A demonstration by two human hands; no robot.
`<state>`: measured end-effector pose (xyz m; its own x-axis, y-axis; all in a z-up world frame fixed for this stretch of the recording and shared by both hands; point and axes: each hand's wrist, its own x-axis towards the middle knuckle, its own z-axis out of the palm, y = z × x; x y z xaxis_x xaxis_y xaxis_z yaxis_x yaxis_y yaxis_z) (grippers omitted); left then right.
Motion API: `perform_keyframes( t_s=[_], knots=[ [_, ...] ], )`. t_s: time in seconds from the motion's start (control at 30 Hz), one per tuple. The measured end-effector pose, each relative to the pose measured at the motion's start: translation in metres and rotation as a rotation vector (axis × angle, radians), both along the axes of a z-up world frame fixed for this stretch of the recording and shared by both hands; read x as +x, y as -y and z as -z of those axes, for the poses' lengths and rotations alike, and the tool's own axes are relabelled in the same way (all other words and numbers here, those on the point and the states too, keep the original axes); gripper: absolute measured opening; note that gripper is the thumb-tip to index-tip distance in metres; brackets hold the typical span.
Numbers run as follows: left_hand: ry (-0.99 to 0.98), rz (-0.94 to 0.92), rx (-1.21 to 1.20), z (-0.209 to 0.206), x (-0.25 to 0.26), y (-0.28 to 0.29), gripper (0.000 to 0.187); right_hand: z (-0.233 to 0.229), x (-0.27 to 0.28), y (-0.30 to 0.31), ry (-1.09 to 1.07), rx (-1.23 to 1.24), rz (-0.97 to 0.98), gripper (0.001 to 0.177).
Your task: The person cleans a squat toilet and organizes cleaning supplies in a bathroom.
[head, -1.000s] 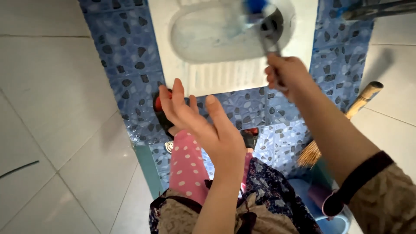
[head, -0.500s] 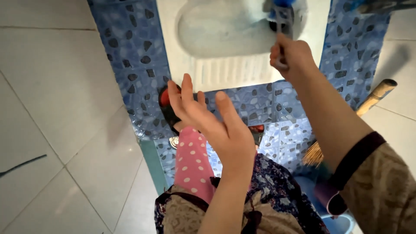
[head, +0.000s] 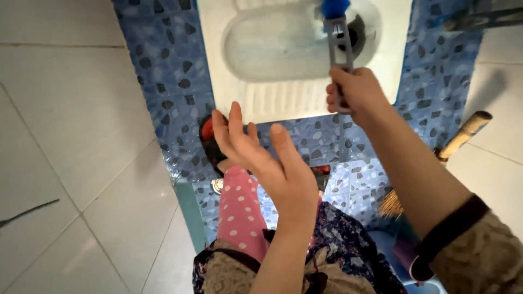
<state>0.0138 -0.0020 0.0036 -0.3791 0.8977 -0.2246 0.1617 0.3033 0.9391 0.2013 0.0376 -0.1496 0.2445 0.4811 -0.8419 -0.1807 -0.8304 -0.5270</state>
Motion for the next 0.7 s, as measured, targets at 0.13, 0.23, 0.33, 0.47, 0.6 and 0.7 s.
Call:
perform_keyframes(
  t_s=[0.13,0.23,0.33,0.47,0.6,0.7],
  knots=[
    [-0.011,0.0,-0.005,-0.001,0.003,0.001,0.053,-0.015,-0.025,-0.008,-0.083,-0.052,-0.075,0.031],
    [-0.006,0.0,0.0,-0.003,0.003,-0.001,0.053,-0.042,-0.042,-0.01,-0.13,-0.087,-0.157,0.032],
    [-0.002,0.001,0.028,-0.003,0.002,-0.002,0.052,-0.036,-0.04,-0.005,-0.12,-0.095,-0.099,0.029],
    [-0.004,-0.029,0.015,-0.007,-0.001,-0.003,0.052,0.008,-0.005,0.011,-0.08,-0.037,0.098,0.029],
    [-0.014,-0.06,0.113,-0.009,-0.003,-0.008,0.052,0.037,0.02,0.007,-0.076,0.062,0.175,0.026],
    [-0.007,-0.049,0.109,-0.021,0.0,-0.016,0.053,0.039,0.019,-0.002,-0.093,0.012,0.103,0.037]
  ],
)
